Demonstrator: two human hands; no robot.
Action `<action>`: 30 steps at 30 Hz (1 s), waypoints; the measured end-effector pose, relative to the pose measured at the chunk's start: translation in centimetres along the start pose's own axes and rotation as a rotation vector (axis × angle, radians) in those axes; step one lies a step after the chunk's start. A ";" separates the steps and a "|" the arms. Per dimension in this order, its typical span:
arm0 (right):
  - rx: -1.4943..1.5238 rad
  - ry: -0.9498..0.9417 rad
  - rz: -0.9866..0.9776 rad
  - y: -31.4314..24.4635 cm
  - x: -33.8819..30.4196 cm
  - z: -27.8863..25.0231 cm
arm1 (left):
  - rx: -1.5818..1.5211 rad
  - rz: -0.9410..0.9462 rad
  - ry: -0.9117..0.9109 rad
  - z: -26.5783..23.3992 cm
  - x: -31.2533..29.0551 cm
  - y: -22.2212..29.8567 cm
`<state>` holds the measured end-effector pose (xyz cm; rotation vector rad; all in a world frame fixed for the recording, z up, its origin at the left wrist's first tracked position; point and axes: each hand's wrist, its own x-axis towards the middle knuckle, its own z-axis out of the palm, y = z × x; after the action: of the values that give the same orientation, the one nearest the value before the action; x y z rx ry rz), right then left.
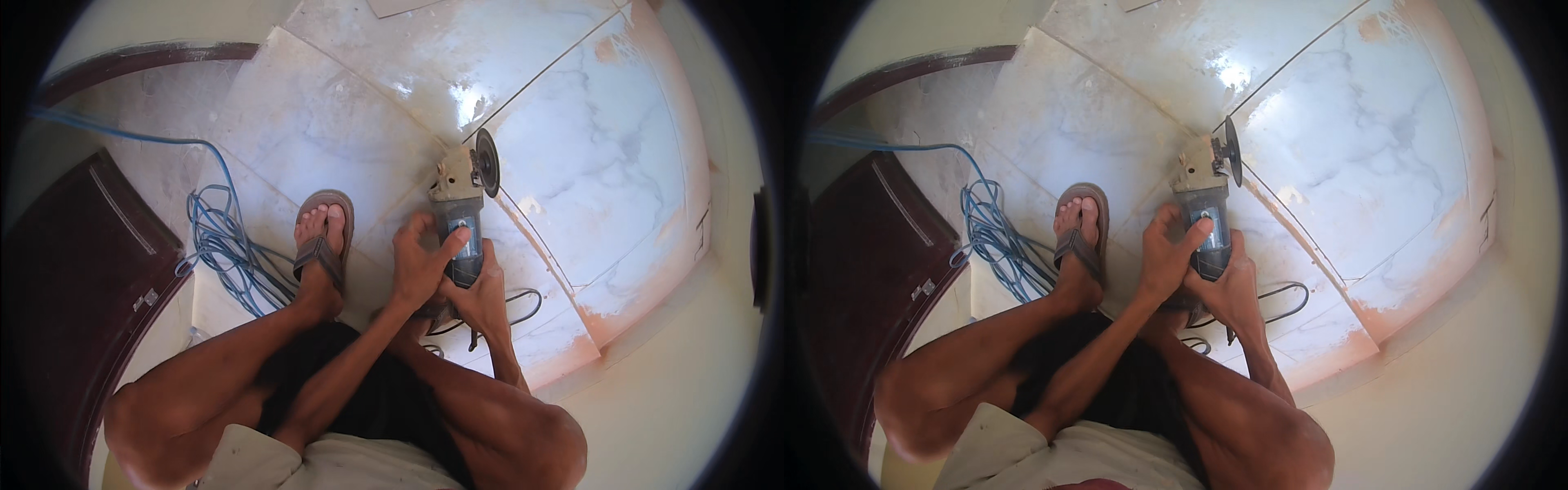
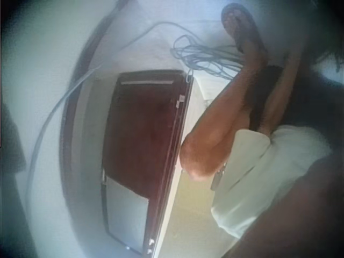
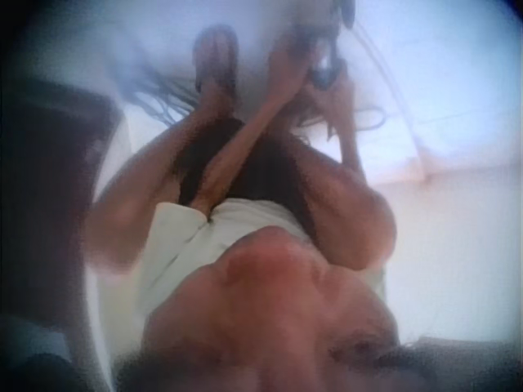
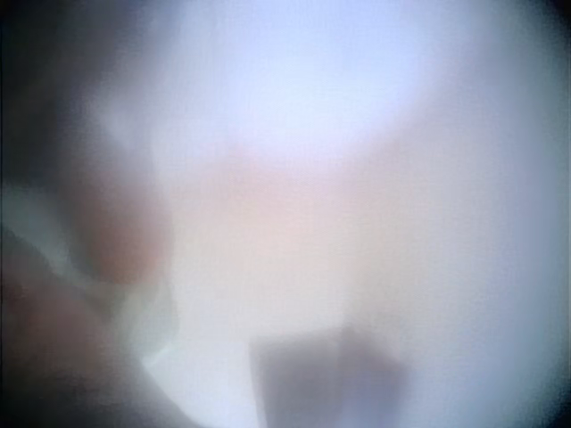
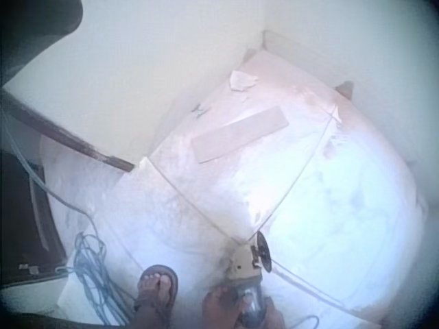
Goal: The person uses an angle grinder to grind the grout lines between white marble floor tiles. They move the tool along the seams, generating dust, and occasionally reposition their body to reach different sections.
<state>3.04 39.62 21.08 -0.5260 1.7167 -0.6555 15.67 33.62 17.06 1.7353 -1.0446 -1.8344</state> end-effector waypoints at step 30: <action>-0.066 -0.022 0.119 -0.7 0.0 -0.3 | 0.160 -0.058 -0.025 -0.5 0.3 -1.2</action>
<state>2.78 39.14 21.54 -0.4719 1.7391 -0.5081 16.32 34.06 16.04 1.8566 -1.1920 -1.8565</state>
